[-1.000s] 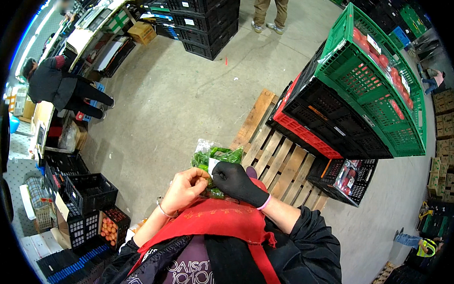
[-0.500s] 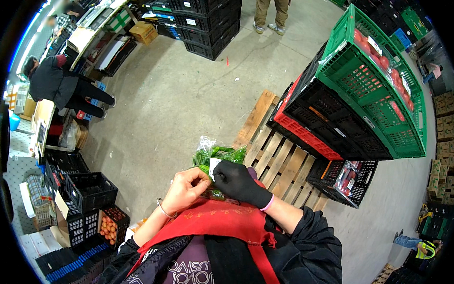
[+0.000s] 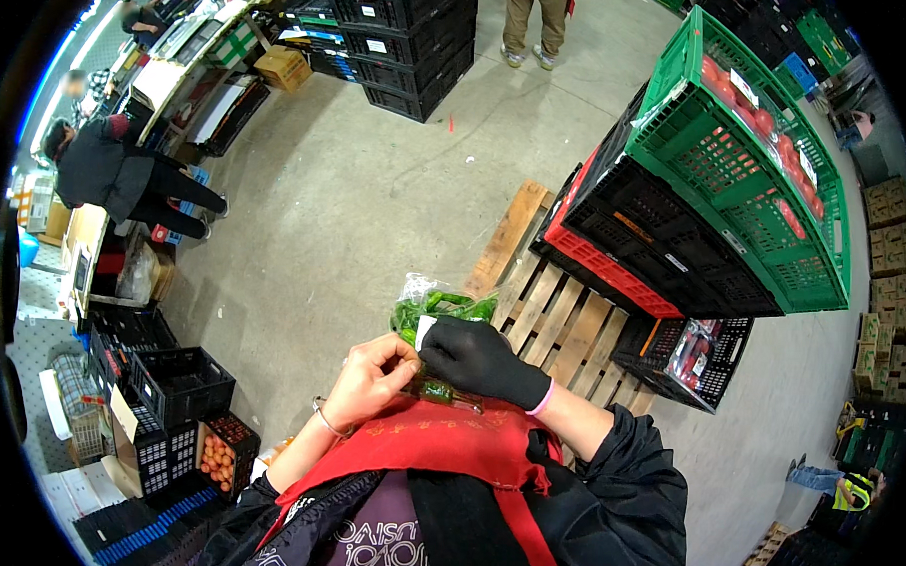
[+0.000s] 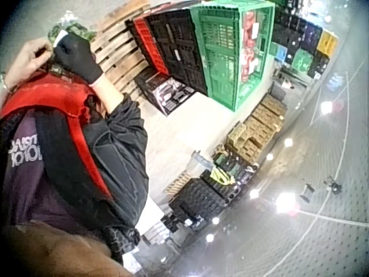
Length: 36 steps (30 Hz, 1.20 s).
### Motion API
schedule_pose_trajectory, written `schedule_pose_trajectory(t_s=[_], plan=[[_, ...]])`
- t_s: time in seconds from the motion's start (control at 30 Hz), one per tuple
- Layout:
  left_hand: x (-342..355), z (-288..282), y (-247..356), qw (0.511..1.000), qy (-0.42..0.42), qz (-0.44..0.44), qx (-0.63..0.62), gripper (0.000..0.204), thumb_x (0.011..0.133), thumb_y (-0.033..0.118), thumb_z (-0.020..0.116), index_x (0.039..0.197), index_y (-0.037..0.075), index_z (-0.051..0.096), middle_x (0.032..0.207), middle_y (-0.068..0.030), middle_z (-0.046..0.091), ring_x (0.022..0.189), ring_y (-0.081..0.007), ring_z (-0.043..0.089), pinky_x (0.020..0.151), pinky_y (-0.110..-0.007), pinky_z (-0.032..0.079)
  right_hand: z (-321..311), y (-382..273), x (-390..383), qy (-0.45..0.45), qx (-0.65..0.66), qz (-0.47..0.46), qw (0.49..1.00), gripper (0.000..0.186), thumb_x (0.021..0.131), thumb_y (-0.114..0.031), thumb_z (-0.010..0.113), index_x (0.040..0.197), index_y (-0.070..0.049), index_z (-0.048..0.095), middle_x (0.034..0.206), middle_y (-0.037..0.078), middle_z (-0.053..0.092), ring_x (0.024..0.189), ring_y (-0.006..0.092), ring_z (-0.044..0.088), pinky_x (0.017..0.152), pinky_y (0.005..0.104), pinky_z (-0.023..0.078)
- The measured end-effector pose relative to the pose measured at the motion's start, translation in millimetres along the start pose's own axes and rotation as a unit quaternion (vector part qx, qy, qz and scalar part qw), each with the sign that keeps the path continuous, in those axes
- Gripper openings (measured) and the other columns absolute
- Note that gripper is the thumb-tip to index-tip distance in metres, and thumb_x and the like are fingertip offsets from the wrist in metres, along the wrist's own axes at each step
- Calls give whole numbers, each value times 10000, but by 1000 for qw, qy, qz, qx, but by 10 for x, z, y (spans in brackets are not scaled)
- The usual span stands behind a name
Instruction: The person receives a bag of green peppers, walks through a warehouse, and then labels multiple bags of green peppers at a packing station. They place the labeled bags on a table next to a scale and a crate.
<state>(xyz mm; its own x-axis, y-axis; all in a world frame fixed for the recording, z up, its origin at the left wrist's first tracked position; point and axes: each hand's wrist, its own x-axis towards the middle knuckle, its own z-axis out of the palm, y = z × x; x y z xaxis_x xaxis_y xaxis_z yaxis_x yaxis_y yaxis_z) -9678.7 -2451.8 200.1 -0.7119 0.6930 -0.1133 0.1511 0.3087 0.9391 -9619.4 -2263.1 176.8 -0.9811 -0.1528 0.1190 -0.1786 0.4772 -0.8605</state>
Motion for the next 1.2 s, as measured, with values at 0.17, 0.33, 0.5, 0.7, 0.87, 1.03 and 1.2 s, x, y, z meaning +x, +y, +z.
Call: schedule_pose_trajectory(t_s=[0.17,0.33,0.5,0.7,0.87,1.03,1.2], plan=[[-1,-31,3,1000,-10,1,-3,84,791,73,625,798,-6,599,688,-83,584,592,-141,533,552,-283,429,21,1,36,-12,8,3,1000,151,800,-173,609,784,-31,560,736,153,566,669,330,581,572,395,450],[7,-96,22,1000,-22,0,9,96,793,82,619,806,-8,587,703,-111,588,614,-204,558,577,-317,442,-22,-27,95,-24,40,29,998,119,801,-131,586,781,-21,546,706,163,557,642,326,572,563,386,437],[-3,-144,50,1000,-29,-3,11,96,795,82,613,813,-8,584,697,-115,578,604,-222,551,575,-327,440,-24,-35,104,-23,83,47,995,95,802,-98,565,770,-15,532,663,151,536,589,281,545,548,364,419],[-29,-203,-13,1000,-27,7,5,88,798,78,606,822,-4,587,692,-111,572,601,-211,546,573,-323,439,6,-43,126,-26,116,70,990,105,806,-91,563,745,-13,528,642,113,522,568,213,516,544,337,410],[-42,-241,-49,1000,-20,-1,3,89,802,80,608,825,-4,587,694,-110,572,599,-211,543,573,-321,439,26,12,156,-52,176,117,976,108,817,-94,559,745,-15,535,637,66,511,591,128,501,556,306,410],[-26,-323,-102,998,17,-58,-21,87,805,71,609,824,-12,591,668,-94,565,576,-156,512,548,-298,424,-327,63,402,-12,224,198,954,123,863,-112,551,814,-5,587,684,20,554,641,88,510,585,262,424],[178,-340,-34,991,76,-98,-51,94,803,78,620,821,-11,598,626,-75,548,546,-106,473,516,-287,405,-382,184,689,-54,94,52,993,130,839,-131,620,870,-5,614,740,106,603,648,167,580,605,297,462]])
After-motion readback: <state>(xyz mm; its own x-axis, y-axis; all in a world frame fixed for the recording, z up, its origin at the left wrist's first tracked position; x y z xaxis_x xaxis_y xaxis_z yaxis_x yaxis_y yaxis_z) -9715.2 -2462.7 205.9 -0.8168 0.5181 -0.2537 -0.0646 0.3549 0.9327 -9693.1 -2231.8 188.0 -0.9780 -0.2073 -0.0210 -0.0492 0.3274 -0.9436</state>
